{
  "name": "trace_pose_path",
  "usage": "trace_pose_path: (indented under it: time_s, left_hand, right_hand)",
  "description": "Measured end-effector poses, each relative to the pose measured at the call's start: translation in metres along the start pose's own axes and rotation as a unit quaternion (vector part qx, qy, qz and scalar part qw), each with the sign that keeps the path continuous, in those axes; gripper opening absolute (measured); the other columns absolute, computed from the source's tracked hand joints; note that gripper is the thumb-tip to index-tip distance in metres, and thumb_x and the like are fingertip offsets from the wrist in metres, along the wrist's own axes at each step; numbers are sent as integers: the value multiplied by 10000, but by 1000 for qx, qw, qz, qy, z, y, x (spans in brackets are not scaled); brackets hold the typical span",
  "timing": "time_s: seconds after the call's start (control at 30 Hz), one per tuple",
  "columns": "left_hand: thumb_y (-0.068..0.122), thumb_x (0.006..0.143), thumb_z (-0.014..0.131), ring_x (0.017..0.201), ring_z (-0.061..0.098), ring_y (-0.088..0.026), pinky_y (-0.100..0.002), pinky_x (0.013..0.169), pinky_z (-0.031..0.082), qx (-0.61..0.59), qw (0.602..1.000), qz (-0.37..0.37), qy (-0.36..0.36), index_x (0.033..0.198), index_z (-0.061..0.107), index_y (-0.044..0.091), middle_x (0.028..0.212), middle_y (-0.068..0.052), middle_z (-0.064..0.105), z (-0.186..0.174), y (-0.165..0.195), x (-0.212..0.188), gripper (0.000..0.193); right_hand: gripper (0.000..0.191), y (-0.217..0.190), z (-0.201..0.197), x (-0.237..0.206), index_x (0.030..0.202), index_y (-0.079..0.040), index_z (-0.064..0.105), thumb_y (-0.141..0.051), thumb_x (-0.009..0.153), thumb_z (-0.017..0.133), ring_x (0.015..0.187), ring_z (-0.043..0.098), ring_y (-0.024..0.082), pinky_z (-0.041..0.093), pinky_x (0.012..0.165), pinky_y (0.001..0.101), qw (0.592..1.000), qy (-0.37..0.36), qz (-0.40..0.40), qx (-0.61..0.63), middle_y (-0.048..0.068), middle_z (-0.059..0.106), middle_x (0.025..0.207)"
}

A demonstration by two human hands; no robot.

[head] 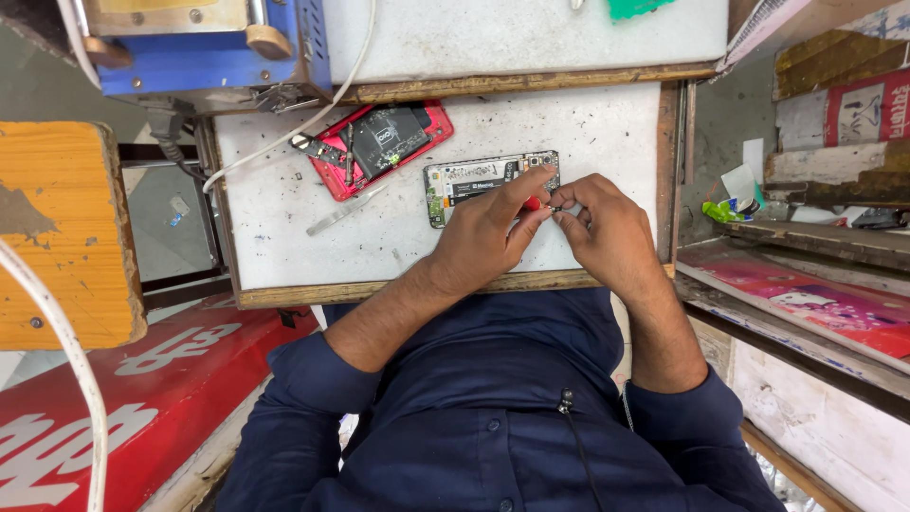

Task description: The person removes the back cover of a red smartphone and uses a metal spudger and a screwdriver to detach the battery and unscrew components on the motherboard. The person continues to manipulate internal parts with both tools while the phone remains open on the workbench.

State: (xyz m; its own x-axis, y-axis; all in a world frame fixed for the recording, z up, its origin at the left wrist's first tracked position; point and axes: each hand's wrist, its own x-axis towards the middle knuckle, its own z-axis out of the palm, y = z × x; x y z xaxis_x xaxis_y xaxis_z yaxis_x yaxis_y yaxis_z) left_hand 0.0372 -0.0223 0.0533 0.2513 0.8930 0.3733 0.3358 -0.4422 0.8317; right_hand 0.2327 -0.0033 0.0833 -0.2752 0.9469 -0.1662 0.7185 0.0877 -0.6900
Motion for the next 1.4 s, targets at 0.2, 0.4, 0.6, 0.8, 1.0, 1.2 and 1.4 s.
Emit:
trace_pose_path:
  time_s: [0.2, 0.4, 0.6, 0.8, 1.0, 1.2, 1.4]
  left_hand:
    - [127, 1022, 749, 920, 770, -206, -317, 784, 639, 16, 1000, 0, -3, 1490, 418, 146, 1025, -77, 748, 3, -6, -2, 574]
    - [43, 1043, 664, 1097, 730, -275, -372, 942, 621, 19, 996, 87, -23, 1459, 426, 179, 1239, -108, 696, 1, 0, 4, 498]
    - [73, 1019, 690, 841, 674, -226, -411, 718, 565, 214, 965, 115, -102, 1355, 550, 211, 1023, -52, 639, 5, 16, 16, 390]
    - [104, 934, 645, 891, 703, -227, -368, 663, 576, 168, 959, 126, -191, 1249, 604, 310, 1007, -36, 639, 3, 15, 23, 378]
    - [92, 945, 605, 1000, 703, -270, -383, 785, 600, 123, 971, 173, -107, 1332, 551, 222, 1171, -57, 658, 0, 6, 28, 412]
    - [198, 1024, 683, 796, 686, -234, -421, 682, 555, 238, 956, 70, -157, 1314, 555, 106, 861, -31, 612, 5, 0, 33, 331]
    - [106, 922, 696, 773, 658, -207, -415, 732, 539, 224, 953, 175, -105, 1254, 564, 155, 865, -21, 627, 5, 4, 30, 361]
  right_hand:
    - [182, -1, 1, 0, 1077, -77, 720, -94, 901, 761, 775, 687, 216, 559, 709, 344, 1000, -4, 12, 2, 81, 705, 1018]
    - [214, 0, 1, -1, 1084, -53, 701, -59, 876, 750, 810, 704, 256, 559, 740, 371, 1000, -10, 14, -14, 114, 682, 978]
    - [247, 4, 1, -1, 1064, -39, 700, -6, 819, 708, 942, 707, 330, 565, 785, 396, 999, 14, -34, -27, 120, 704, 1022]
    - [229, 9, 5, 1, 1062, -53, 713, -47, 838, 762, 923, 713, 306, 573, 774, 397, 1000, 4, -2, -18, 113, 694, 1022]
    - [247, 17, 7, 5, 1049, -48, 715, -7, 806, 731, 960, 714, 303, 580, 815, 396, 997, 11, -66, -50, 103, 707, 1031]
    - [210, 18, 7, 6, 1065, -31, 663, -64, 871, 737, 858, 707, 316, 556, 772, 414, 996, -24, 77, -20, 128, 683, 957]
    - [235, 16, 4, 7, 1033, -30, 701, -6, 805, 752, 950, 688, 355, 556, 799, 431, 994, 11, -86, -68, 133, 696, 1004]
